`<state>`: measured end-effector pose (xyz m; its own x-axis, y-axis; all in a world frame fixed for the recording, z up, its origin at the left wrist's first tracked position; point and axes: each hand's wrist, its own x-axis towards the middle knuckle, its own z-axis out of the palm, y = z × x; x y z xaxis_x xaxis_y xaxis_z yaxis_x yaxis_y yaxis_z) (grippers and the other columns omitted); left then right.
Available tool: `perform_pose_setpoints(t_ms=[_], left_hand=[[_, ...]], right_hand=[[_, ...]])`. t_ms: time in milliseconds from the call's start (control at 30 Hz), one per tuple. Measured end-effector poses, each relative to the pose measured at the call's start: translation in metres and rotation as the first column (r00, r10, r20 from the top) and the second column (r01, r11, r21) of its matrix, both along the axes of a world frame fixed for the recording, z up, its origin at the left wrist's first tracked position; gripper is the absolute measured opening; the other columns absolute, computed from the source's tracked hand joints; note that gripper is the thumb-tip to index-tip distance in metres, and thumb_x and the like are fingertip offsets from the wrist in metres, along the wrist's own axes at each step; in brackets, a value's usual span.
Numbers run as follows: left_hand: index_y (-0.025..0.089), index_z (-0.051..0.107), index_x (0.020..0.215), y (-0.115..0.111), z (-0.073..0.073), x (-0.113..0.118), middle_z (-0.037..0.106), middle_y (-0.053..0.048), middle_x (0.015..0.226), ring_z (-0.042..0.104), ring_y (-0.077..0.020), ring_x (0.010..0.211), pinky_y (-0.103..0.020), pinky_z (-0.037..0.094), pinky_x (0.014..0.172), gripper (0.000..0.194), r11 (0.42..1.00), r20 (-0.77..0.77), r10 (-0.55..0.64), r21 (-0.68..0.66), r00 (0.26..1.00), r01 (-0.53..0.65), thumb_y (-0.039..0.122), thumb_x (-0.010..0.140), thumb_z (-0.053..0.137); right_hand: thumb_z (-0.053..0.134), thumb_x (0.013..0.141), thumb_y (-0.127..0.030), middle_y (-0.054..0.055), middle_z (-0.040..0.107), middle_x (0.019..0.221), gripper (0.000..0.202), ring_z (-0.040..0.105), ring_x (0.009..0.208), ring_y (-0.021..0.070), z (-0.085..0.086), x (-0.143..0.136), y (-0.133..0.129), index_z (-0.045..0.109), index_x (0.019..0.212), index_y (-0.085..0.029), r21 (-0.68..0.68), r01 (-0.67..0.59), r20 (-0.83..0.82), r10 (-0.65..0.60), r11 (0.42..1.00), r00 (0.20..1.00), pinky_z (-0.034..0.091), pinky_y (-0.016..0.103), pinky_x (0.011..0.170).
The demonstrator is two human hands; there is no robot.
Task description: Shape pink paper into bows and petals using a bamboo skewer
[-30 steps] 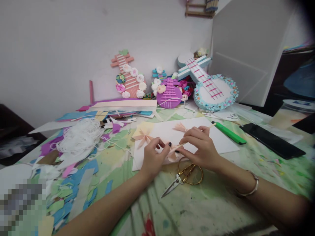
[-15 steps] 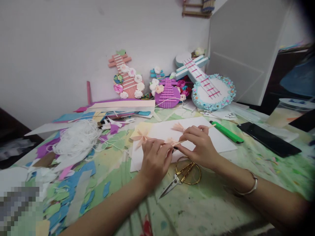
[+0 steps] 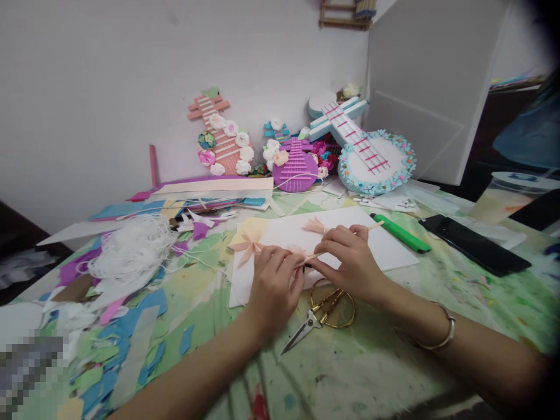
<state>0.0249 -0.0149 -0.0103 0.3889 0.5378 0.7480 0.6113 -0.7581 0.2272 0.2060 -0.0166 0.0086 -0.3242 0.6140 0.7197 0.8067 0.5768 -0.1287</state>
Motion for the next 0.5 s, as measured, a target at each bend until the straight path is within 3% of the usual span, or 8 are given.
perform_pose_setpoints(t_ms=[500], left_hand=[[0.016, 0.058, 0.087, 0.0005, 0.0021, -0.0006, 0.061, -0.004, 0.081, 0.047, -0.019, 0.081, -0.034, 0.038, 0.078, 0.009, 0.998, -0.009, -0.017, -0.053, 1.0, 0.016, 0.013, 0.082, 0.052]], right_hand=[[0.062, 0.081, -0.031, -0.002, 0.062, 0.073, 0.016, 0.052, 0.073, 0.0129, -0.0003, 0.0005, 0.0016, 0.06, 0.071, -0.019, 0.039, -0.028, -0.001, 0.028, 0.999, 1.0, 0.021, 0.036, 0.083]])
